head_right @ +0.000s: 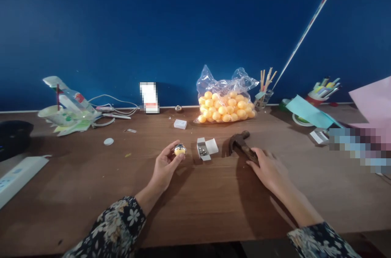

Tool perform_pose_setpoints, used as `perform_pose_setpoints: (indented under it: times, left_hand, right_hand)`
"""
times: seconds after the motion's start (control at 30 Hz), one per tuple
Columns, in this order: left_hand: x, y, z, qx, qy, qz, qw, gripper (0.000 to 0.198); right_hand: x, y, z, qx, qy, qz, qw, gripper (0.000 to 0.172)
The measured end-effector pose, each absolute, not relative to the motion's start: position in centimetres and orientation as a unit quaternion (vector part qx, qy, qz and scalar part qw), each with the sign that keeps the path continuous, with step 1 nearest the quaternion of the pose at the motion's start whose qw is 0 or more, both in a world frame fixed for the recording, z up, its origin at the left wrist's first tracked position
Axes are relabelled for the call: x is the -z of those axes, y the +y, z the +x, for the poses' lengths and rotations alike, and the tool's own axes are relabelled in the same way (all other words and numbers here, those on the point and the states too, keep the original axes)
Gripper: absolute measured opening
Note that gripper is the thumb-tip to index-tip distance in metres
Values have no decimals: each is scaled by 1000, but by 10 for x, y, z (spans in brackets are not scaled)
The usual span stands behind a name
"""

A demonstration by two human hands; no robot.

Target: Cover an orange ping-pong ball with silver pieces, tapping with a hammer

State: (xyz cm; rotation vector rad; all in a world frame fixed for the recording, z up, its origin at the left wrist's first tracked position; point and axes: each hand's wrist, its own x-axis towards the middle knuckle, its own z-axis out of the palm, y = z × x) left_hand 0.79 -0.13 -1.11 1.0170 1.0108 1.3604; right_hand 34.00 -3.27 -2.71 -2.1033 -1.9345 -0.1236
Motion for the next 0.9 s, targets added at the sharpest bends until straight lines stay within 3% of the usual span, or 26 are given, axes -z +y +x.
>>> perform_pose_setpoints:
  times: [0.23, 0.47, 0.6, 0.73, 0.9]
  left_hand:
    - [11, 0, 5, -581, 423, 416, 557, 57]
    - [9, -2, 7, -569, 432, 410, 567, 57]
    - [5, -4, 8, -568, 425, 410, 573, 51]
    - [6, -5, 7, -554, 418, 434, 575, 47]
    - [9, -4, 7, -558, 430, 445, 553, 50]
  right_hand:
    - [37, -36, 339, -26, -650, -733, 199, 42]
    - [-22, -72, 284, -96, -600, -706, 364, 36]
    - [-58, -91, 247, -193, -637, -661, 347, 29]
    - [-77, -101, 222, -328, -683, -594, 271, 27]
    - [-85, -105, 200, -332, -690, -587, 264, 23]
